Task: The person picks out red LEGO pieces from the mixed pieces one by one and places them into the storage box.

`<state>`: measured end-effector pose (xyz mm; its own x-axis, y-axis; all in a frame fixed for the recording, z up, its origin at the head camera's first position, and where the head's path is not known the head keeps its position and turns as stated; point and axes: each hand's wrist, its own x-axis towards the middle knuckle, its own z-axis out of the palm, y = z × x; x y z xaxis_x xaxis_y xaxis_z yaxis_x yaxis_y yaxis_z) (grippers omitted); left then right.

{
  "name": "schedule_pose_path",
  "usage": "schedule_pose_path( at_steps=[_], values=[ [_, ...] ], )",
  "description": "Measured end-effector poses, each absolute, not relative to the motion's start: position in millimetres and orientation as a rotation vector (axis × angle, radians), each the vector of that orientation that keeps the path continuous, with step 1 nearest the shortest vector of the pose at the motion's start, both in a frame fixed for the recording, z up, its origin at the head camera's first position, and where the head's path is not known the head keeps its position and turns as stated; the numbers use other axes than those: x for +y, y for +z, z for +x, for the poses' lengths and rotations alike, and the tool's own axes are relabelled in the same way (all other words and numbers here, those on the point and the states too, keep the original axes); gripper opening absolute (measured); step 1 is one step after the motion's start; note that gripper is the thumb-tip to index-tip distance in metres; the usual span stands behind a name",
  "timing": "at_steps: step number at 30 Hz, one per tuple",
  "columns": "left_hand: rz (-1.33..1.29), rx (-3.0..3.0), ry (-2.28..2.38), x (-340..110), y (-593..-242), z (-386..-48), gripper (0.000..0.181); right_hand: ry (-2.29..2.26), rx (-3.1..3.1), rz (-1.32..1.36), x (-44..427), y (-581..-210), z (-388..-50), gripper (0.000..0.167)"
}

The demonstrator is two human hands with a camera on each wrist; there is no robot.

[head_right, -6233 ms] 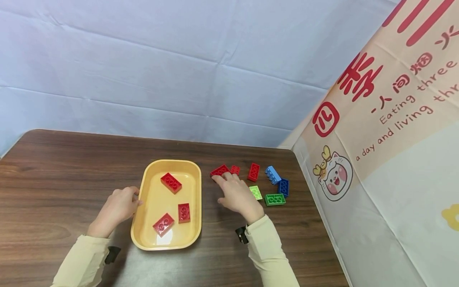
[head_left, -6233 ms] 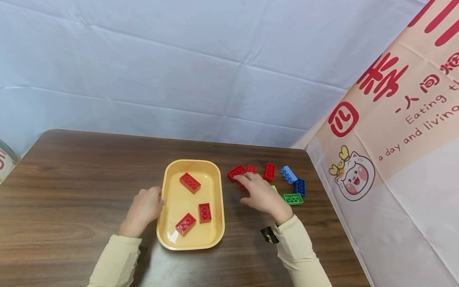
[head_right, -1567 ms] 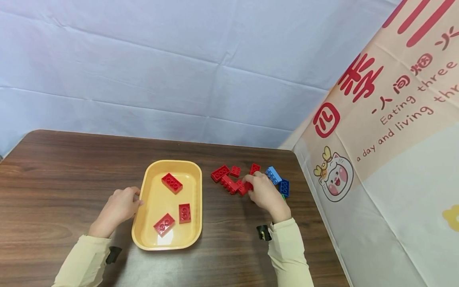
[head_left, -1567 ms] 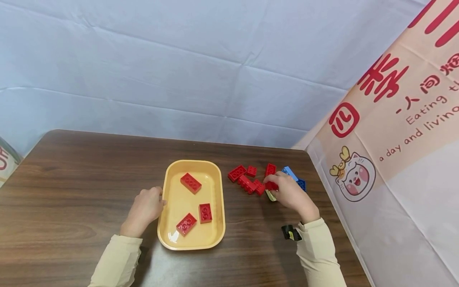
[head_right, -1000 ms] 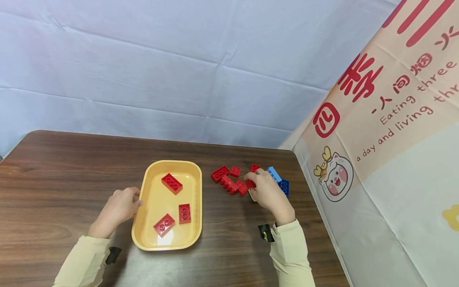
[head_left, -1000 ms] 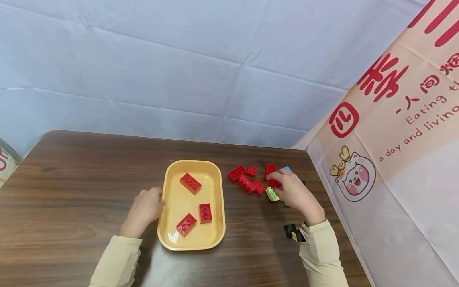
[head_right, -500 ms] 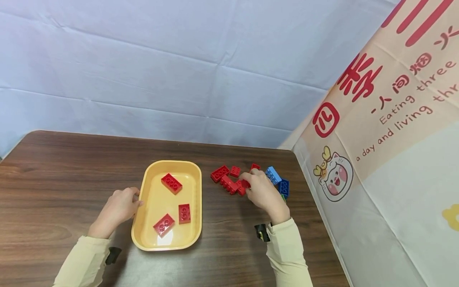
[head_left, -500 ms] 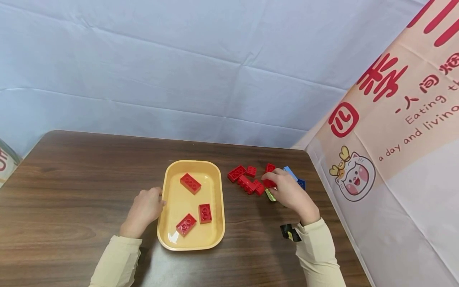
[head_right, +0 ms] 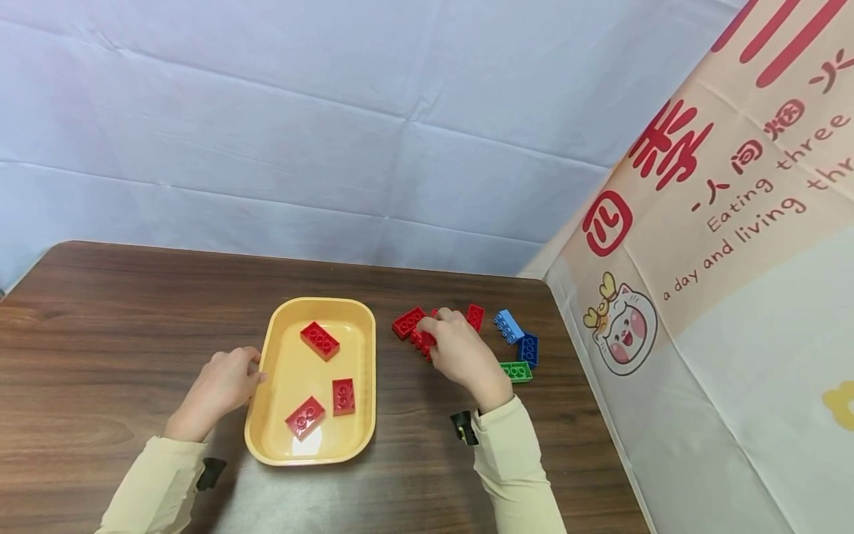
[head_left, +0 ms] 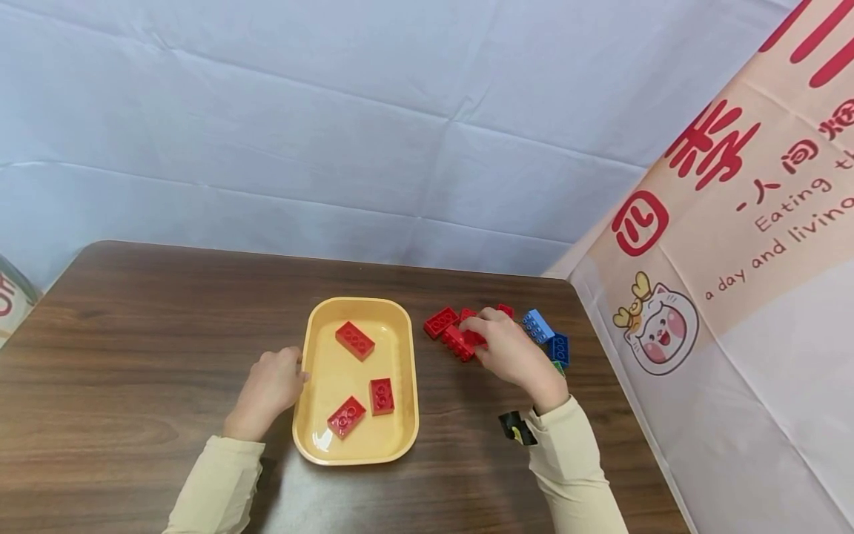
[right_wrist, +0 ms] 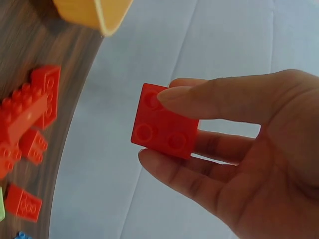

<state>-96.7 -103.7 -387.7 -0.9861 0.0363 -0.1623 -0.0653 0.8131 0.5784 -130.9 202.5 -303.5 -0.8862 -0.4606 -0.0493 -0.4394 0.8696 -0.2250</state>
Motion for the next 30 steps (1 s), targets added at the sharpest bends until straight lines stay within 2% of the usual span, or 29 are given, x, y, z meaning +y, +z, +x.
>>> schedule_pose_path(
  at_steps=[18, 30],
  values=[
    [-0.027, 2.828, 0.915, -103.4, -387.5, -97.4, 0.022, -0.329, 2.855, -0.984, 138.6, -311.2, -124.7, 0.021],
    [-0.018, 2.834, 0.914, -103.9, -387.7, -97.4, 0.021, -0.283, 2.807, -1.013, 123.8, -314.5, -117.5, 0.026]
  ],
)
